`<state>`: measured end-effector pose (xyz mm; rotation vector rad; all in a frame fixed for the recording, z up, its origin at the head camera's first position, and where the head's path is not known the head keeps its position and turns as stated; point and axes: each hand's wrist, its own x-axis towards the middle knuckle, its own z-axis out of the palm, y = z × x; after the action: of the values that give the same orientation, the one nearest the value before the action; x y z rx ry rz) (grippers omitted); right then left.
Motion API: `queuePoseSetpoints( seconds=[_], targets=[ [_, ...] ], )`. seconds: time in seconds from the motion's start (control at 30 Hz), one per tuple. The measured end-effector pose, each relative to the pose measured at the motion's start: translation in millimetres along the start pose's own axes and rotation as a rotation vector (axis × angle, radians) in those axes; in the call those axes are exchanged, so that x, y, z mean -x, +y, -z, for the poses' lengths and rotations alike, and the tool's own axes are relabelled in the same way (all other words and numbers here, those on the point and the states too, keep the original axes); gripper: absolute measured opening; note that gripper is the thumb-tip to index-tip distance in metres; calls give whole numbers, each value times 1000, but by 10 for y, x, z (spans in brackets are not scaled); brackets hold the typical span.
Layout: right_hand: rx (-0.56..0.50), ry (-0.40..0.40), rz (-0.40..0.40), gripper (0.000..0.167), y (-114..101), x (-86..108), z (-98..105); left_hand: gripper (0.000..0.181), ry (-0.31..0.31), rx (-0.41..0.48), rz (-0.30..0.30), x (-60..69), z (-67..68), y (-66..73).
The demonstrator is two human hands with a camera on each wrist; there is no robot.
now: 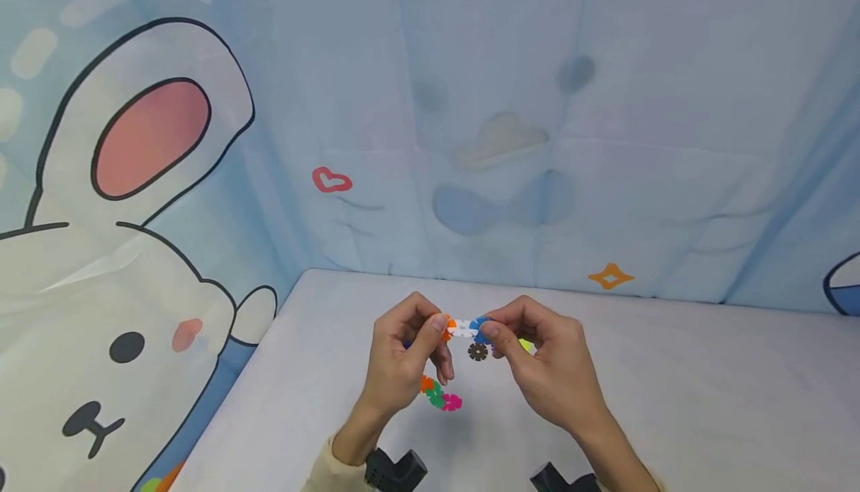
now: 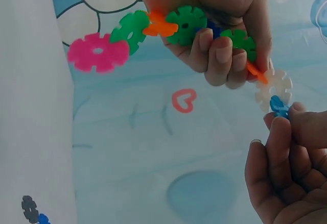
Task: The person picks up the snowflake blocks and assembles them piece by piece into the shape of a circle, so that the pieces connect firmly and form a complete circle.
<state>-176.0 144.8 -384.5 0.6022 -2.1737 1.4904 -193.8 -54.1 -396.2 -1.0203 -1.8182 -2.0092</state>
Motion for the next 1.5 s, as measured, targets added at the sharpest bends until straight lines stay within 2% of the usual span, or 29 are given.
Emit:
queuePoseSetpoints(
  seconds=[0.07,0.2,0.3,0.43,0.53,0.67,0.8,0.87,0.93,1.0,1.1,1.2,1.3,1.5],
  targets=[
    [-11,5,4,16,8,-11,-29,19,22,-5,41,-8,16,-16],
    [31,-1,7,20,99,-50,-87,26,98,7,199,-28,56,-41],
    [84,2,-6,21,262,-93,-110,32,174,46,300,-51,81,-62],
    [191,3,-66,19,577,-121,-184,37,265,88,388,-69,111,-90],
    [303,-64,-100,23,843,-97,-288,37,297,98,448,-69,131,-103],
    [408,-224,-80,35,1148,-25,-419,30,306,90,510,-68,152,-113],
    [485,-384,-59,41,1327,66,-494,17,319,70,535,-71,185,-119],
    [524,-448,-68,41,1360,108,-509,18,315,57,536,-72,211,-121],
    [546,-480,-65,38,1372,132,-516,23,297,37,538,-71,241,-124],
    [551,-472,-60,33,1372,144,-517,29,267,22,545,-70,271,-129],
    [558,-420,-37,24,1376,143,-509,36,228,11,574,-66,300,-142],
    [571,-376,-33,18,1379,137,-494,39,206,35,601,-62,304,-156],
    [584,-371,-57,16,1376,130,-488,39,195,74,615,-60,291,-172],
    [583,-430,-123,32,1359,119,-517,36,170,124,606,-56,255,-194]
  ],
)
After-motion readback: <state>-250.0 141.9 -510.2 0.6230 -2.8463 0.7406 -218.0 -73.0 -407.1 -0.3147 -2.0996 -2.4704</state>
